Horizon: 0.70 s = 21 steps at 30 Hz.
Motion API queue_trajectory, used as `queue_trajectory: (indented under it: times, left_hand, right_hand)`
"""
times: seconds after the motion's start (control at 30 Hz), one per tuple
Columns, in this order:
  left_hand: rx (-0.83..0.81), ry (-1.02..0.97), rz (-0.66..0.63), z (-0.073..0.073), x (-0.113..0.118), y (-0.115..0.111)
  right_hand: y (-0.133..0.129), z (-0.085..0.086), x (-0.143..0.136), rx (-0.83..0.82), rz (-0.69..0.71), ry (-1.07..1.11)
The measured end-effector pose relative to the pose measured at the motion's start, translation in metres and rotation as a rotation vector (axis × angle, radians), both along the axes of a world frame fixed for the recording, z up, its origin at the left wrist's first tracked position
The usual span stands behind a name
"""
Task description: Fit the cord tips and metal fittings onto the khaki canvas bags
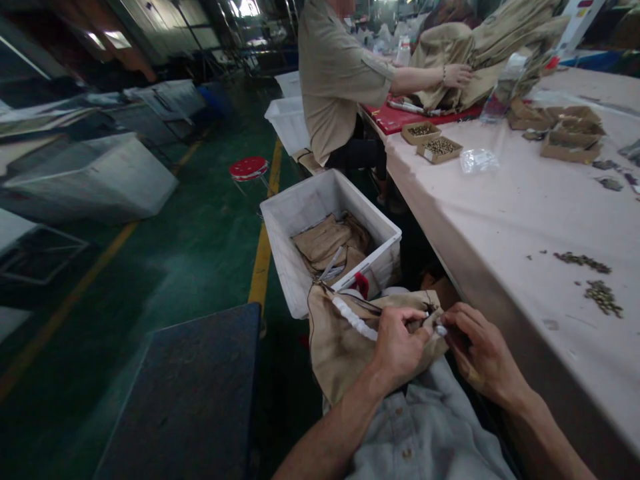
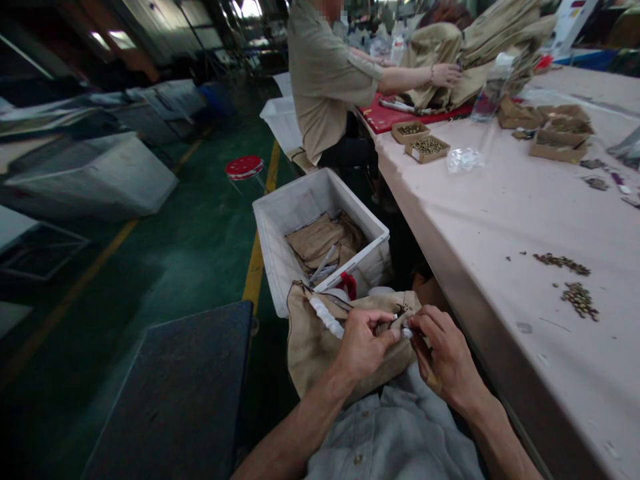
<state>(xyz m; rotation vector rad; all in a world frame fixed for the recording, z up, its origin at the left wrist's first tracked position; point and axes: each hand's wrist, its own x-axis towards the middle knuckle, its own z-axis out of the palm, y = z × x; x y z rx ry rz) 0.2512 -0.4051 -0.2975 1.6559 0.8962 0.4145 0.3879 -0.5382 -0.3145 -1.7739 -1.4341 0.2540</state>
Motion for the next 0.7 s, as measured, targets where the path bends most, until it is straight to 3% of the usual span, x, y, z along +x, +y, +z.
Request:
queue_trajectory:
  times: [0.17, 0.33, 0.5, 0.7]
  left_hand:
    - [0.003, -0.003, -0.016, 0.005, 0.003, 0.001]
    - [0.019, 0.018, -0.042, 0.010, 0.003, 0.001]
    - [0.041, 0.037, -0.101, 0.015, 0.002, 0.001]
    - [0.125, -0.011, -0.215, 0.014, 0.001, 0.001]
  right_hand:
    - [0.001, -0.002, -0.003, 0.017, -0.027, 0.037]
    - [0.006, 0.007, -0.006, 0.018, -0.065, 0.184]
    - [0.005, 0.011, 0.000, -0.069, -0.113, 0.327]
    - [0.002, 0.008, 0.019, -0.210, -0.015, 0.443]
